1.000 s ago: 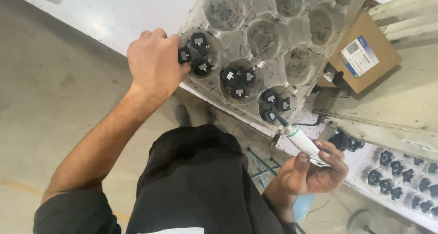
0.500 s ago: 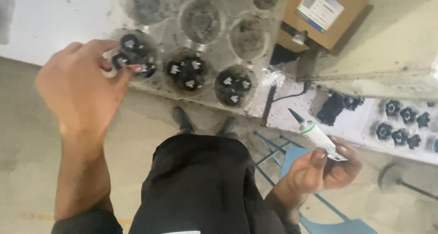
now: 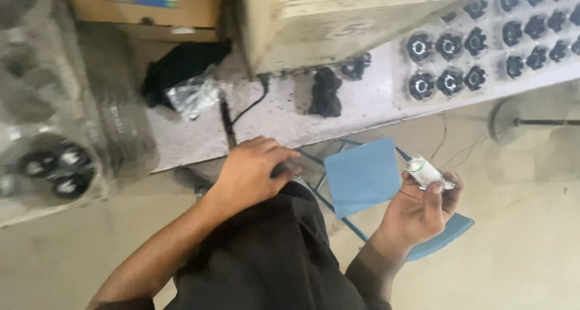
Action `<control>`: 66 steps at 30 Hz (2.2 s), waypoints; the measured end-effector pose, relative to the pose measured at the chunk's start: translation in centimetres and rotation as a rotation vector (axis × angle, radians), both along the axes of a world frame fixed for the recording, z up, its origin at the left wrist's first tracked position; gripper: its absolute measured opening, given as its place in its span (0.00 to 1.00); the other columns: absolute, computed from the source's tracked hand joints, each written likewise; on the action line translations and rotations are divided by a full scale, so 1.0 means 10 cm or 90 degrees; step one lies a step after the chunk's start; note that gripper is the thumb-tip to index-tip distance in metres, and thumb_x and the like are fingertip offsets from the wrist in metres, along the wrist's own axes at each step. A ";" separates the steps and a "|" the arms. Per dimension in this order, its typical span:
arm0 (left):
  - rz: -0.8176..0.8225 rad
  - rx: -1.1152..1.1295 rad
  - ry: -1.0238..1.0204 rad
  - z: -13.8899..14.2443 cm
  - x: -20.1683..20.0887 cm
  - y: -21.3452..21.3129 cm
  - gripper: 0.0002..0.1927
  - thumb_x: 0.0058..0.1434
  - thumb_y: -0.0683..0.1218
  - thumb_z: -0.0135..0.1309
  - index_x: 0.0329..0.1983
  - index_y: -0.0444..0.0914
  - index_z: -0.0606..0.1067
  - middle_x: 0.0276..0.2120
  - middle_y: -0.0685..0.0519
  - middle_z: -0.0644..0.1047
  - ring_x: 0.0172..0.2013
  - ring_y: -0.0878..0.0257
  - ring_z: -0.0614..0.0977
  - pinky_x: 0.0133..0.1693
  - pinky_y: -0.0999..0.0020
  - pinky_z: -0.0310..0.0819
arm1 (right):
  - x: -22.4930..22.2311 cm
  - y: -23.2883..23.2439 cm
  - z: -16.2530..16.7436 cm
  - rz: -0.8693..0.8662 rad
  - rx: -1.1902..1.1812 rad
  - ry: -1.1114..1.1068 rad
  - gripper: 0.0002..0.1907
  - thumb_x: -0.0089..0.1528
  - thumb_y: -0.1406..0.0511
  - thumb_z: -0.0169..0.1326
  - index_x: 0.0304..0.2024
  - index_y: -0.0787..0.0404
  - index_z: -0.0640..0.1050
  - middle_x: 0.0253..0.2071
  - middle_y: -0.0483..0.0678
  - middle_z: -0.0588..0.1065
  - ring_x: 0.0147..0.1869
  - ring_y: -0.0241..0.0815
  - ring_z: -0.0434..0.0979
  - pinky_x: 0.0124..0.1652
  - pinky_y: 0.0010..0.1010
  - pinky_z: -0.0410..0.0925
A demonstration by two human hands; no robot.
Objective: The person holds a tube of adhesive and squeezes it onto small black motor rotor components, working on one part at a time. They pick each component from a blister tray, apply the adhesive around its hub, and place it back into the tray, repeating across many parts.
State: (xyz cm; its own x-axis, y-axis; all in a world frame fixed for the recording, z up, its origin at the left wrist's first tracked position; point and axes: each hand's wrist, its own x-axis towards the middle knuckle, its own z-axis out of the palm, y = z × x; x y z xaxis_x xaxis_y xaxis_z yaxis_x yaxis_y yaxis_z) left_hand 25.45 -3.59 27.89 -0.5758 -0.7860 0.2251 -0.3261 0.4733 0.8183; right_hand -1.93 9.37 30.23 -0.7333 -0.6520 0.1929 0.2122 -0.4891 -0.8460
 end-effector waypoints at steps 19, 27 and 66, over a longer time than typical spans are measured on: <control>0.111 -0.154 -0.369 -2.03 -3.62 -1.32 0.05 0.62 0.42 0.58 0.41 0.42 0.77 0.34 0.47 0.77 0.34 0.49 0.83 0.33 0.54 0.78 | -1.73 0.03 -0.50 0.020 0.138 -0.148 0.13 0.69 0.73 0.51 0.57 0.67 0.73 0.51 0.52 0.76 0.53 0.51 0.79 0.52 0.42 0.73; 0.097 -0.134 -0.392 -2.06 -3.58 -1.27 0.04 0.62 0.38 0.54 0.38 0.34 0.77 0.36 0.42 0.76 0.35 0.47 0.83 0.32 0.55 0.81 | -1.53 -0.14 -0.53 0.028 0.148 -0.170 0.12 0.70 0.73 0.52 0.56 0.66 0.73 0.51 0.51 0.76 0.54 0.48 0.79 0.50 0.40 0.73; 0.287 0.361 0.623 0.59 1.97 0.81 0.21 0.61 0.29 0.62 0.57 0.33 0.76 0.47 0.52 0.80 0.46 0.67 0.84 0.49 0.71 0.83 | 2.59 -0.27 0.21 0.193 -0.090 0.441 0.16 0.64 0.66 0.65 0.46 0.59 0.70 0.44 0.52 0.71 0.48 0.50 0.77 0.46 0.39 0.79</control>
State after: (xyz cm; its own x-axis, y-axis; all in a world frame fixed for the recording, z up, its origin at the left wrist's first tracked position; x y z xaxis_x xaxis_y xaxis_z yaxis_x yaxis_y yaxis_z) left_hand 45.10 4.52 33.82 -0.0050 -0.9995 -0.0299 0.5023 -0.0283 0.8642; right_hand 24.01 6.70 32.37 -0.2074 -0.7406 0.6392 -0.2012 -0.6071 -0.7687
